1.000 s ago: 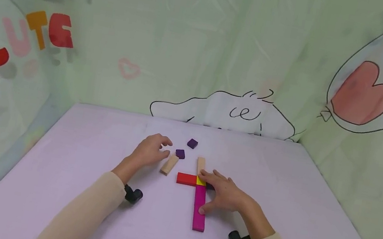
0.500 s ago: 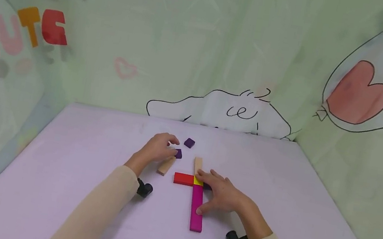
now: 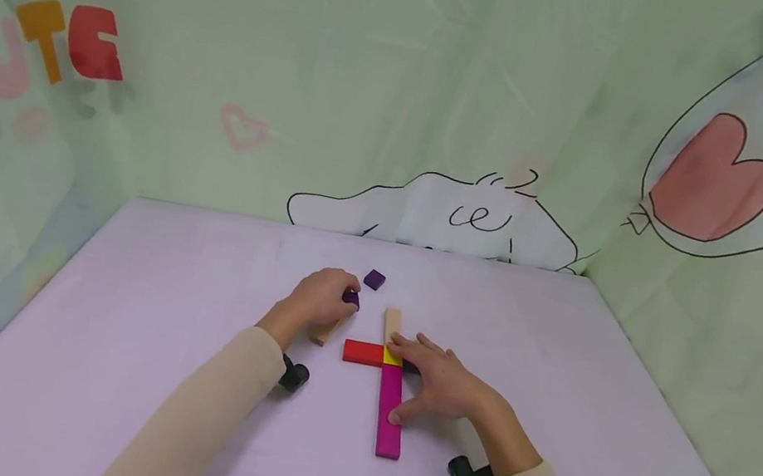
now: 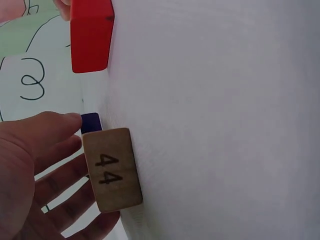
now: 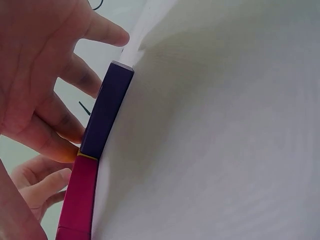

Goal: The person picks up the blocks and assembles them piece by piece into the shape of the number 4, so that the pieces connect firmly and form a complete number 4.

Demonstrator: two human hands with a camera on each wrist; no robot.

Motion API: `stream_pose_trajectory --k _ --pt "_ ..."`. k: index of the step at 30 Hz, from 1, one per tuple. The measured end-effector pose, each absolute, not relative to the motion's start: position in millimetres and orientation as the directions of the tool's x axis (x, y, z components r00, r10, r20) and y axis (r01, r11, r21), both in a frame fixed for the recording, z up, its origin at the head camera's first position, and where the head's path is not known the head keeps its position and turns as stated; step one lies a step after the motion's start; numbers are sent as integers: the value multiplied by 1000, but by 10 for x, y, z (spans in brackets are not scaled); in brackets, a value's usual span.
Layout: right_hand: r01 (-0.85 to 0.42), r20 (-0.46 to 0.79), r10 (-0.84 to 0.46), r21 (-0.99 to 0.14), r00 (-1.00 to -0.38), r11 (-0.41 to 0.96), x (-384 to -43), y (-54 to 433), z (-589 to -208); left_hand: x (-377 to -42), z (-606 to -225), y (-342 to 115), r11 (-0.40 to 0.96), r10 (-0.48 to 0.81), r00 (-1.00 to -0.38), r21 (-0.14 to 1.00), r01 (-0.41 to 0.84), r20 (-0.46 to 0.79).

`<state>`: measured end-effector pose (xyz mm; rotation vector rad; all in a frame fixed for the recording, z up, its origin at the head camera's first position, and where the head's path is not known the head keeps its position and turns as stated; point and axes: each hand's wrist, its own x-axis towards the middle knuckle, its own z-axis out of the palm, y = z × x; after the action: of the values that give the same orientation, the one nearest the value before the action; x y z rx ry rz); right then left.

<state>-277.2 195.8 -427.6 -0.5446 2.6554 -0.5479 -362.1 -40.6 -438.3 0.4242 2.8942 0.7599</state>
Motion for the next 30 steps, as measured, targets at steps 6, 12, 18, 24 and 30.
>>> stream_pose_trajectory --k 6,12,18,24,30 --pt "-299 -279 -444 -438 -851 848 -2768 1923 -4277 -3628 -4390 -392 875 284 -958 420 242 -38" --pt "-296 -279 -445 -445 -851 845 -2753 1912 -4292 -3634 -4413 -372 878 298 -954 395 269 -14" --pt "-294 -276 -441 -444 -854 846 -2757 1922 -4278 -3643 -4402 -400 855 310 -950 428 293 31" --pt "-303 -272 -445 -436 -853 847 -2777 1956 -4254 -3627 -4365 -507 831 325 -945 464 305 40" --pt "-313 -276 -457 -438 -845 843 -2796 1976 -4278 -3578 -4331 -667 806 328 -943 503 312 58"
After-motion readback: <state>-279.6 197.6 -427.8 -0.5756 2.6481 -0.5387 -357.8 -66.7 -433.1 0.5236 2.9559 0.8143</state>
